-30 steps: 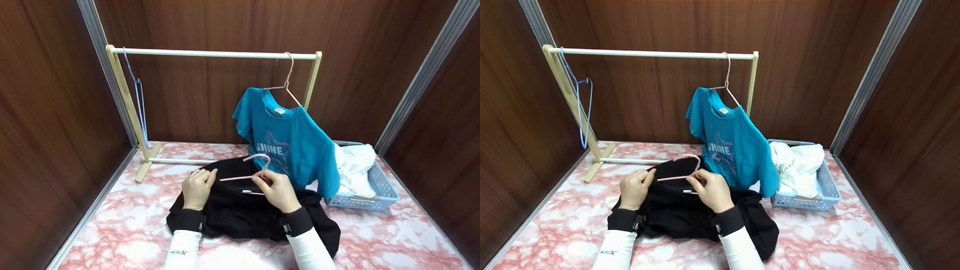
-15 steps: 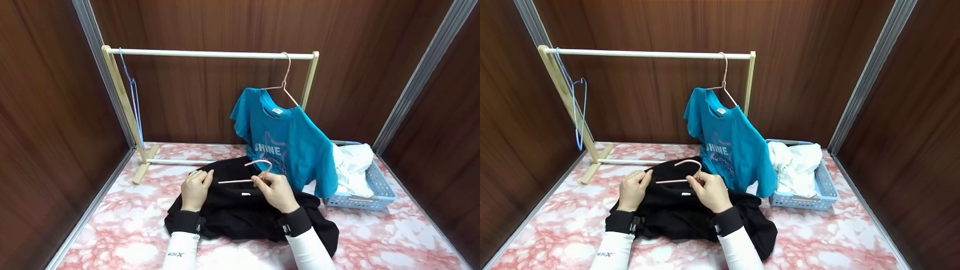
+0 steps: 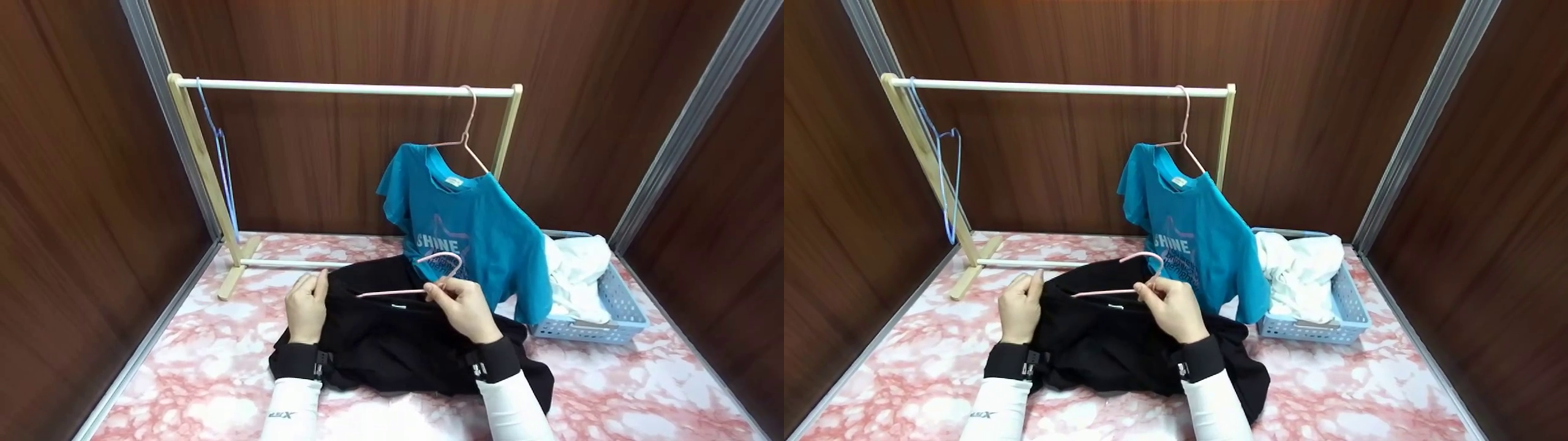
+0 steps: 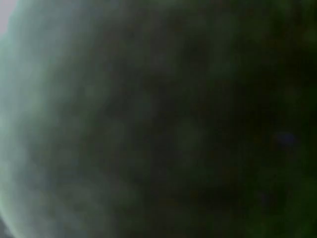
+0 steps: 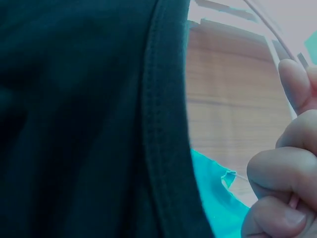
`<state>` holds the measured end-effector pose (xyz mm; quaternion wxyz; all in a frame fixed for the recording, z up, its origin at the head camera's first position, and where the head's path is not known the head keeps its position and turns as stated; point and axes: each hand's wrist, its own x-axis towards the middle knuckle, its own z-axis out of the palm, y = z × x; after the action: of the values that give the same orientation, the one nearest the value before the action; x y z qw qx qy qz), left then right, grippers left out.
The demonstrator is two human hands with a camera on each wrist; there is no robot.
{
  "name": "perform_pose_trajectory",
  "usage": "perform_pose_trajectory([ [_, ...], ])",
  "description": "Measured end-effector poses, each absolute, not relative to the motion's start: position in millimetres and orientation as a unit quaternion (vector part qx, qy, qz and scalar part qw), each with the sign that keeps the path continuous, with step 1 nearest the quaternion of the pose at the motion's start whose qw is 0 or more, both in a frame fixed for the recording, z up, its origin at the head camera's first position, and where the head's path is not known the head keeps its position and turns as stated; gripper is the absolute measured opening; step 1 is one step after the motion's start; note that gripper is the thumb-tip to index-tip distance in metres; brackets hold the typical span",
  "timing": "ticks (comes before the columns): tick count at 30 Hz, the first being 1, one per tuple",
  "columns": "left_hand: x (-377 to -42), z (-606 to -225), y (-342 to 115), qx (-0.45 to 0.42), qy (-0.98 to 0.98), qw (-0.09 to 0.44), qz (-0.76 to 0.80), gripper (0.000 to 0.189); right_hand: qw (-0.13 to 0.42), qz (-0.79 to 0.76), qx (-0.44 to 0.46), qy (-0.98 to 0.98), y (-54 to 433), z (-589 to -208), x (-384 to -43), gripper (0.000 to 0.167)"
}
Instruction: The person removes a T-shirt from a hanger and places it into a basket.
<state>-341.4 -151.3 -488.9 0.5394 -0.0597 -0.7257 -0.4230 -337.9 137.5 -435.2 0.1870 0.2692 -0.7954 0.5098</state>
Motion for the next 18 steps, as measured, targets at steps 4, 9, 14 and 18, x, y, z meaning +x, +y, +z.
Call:
perform_pose_trajectory([
  [4,-340,-486,-154,-0.039,-0.72,0.553,-0.418,0.055,0.19,0.518,0.276,-0.788,141,-435,-339,0.025],
  [9,-339,-489,-164,0.018,-0.738,0.538,-0.408,0.055,0.207,0.565,0.276,-0.75,153,-432,-342,0.026],
  [14,-336,-493,-170,0.073,-0.776,0.476,-0.408,0.055,0.227,0.697,0.245,-0.635,165,-425,-344,0.033],
  [18,-335,-494,-170,0.088,-0.804,0.411,-0.421,0.054,0.229,0.776,0.234,-0.539,169,-421,-344,0.036],
])
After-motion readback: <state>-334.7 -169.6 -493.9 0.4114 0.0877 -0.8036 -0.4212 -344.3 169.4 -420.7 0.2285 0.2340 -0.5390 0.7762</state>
